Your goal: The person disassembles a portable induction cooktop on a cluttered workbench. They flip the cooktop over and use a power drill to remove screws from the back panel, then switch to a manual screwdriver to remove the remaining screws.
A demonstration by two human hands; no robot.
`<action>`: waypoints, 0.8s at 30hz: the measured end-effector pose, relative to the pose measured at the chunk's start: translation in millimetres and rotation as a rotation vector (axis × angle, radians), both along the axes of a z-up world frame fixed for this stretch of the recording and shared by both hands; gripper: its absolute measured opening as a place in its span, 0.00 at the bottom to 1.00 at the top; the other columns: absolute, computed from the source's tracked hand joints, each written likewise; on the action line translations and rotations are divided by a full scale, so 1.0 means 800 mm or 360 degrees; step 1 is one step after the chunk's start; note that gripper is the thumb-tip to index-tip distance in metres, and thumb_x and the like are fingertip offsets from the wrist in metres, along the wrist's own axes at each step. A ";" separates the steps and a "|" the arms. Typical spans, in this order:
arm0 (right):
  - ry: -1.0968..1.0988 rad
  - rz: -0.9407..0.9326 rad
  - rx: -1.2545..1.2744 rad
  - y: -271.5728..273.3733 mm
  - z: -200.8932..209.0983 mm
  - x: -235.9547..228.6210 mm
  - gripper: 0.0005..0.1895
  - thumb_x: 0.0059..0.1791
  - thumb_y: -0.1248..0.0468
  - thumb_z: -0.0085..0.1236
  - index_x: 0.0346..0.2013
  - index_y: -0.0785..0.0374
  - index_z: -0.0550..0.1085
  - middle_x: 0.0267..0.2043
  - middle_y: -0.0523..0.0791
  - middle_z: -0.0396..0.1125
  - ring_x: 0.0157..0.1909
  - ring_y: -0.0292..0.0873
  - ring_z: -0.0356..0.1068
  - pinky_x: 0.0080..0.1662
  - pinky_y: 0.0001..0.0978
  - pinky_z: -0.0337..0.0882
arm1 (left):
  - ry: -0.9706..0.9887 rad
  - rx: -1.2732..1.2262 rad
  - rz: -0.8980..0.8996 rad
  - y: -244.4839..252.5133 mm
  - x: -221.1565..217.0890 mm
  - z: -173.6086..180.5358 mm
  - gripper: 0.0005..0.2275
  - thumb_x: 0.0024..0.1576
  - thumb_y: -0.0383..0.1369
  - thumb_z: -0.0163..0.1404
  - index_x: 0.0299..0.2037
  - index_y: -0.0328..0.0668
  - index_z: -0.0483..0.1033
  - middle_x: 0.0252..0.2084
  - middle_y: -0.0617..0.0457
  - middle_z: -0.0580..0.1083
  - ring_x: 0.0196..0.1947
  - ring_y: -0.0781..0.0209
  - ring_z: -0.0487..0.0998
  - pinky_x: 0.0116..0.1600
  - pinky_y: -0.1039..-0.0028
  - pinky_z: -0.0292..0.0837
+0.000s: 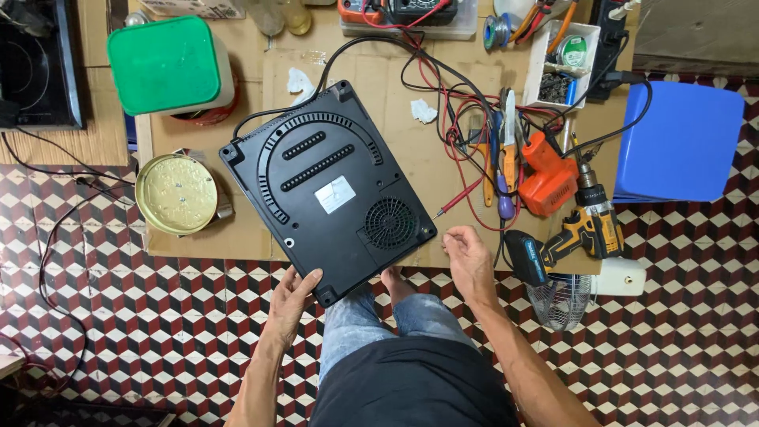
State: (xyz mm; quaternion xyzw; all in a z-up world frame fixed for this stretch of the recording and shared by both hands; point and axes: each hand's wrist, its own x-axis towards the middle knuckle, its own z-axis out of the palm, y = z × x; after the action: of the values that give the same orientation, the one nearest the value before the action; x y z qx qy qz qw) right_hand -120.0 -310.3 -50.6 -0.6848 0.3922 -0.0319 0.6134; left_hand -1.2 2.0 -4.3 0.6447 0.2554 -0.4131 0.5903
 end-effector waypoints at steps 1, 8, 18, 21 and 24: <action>0.0001 -0.0012 0.0000 0.002 0.017 0.004 0.07 0.54 0.68 0.54 0.44 0.70 0.73 0.37 0.49 0.74 0.39 0.38 0.74 0.44 0.26 0.74 | 0.0001 0.0000 -0.0012 -0.001 0.000 0.001 0.28 0.53 0.40 0.58 0.63 0.40 0.69 0.51 0.51 0.80 0.52 0.59 0.78 0.61 0.61 0.71; -0.0246 0.0826 -0.1148 0.026 0.008 -0.018 0.06 0.55 0.68 0.53 0.45 0.68 0.70 0.59 0.57 0.70 0.59 0.54 0.72 0.57 0.39 0.74 | 0.0021 0.0089 -0.0052 -0.007 0.000 0.011 0.27 0.54 0.42 0.58 0.62 0.39 0.70 0.50 0.49 0.79 0.54 0.58 0.77 0.63 0.57 0.70; 0.0037 0.1009 -0.1229 0.050 0.019 -0.012 0.06 0.54 0.68 0.48 0.42 0.69 0.68 0.65 0.63 0.64 0.67 0.61 0.64 0.64 0.47 0.66 | 0.0060 0.0141 -0.0045 -0.010 0.002 0.014 0.31 0.52 0.42 0.58 0.67 0.42 0.66 0.55 0.51 0.78 0.59 0.57 0.76 0.66 0.58 0.68; 0.0049 0.0998 -0.1231 0.054 0.019 -0.011 0.05 0.53 0.68 0.48 0.40 0.68 0.68 0.65 0.64 0.63 0.67 0.62 0.64 0.64 0.48 0.66 | 0.0076 0.0152 -0.0023 -0.009 0.003 0.008 0.31 0.52 0.40 0.58 0.67 0.42 0.66 0.54 0.49 0.79 0.57 0.58 0.77 0.64 0.60 0.71; -0.0020 0.0960 -0.1274 0.054 0.030 -0.004 0.07 0.54 0.68 0.48 0.43 0.70 0.68 0.64 0.63 0.64 0.65 0.61 0.66 0.62 0.48 0.68 | 0.0024 0.0071 -0.0002 -0.006 -0.001 -0.004 0.30 0.54 0.39 0.57 0.67 0.40 0.65 0.53 0.50 0.78 0.54 0.59 0.77 0.62 0.63 0.71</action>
State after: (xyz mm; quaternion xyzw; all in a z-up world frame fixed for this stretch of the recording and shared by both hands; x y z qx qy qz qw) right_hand -123.3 -267.5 -26.6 -0.9491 0.1299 -0.0051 0.2867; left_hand -2.4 -2.8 -7.5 0.6547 0.2686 -0.4125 0.5737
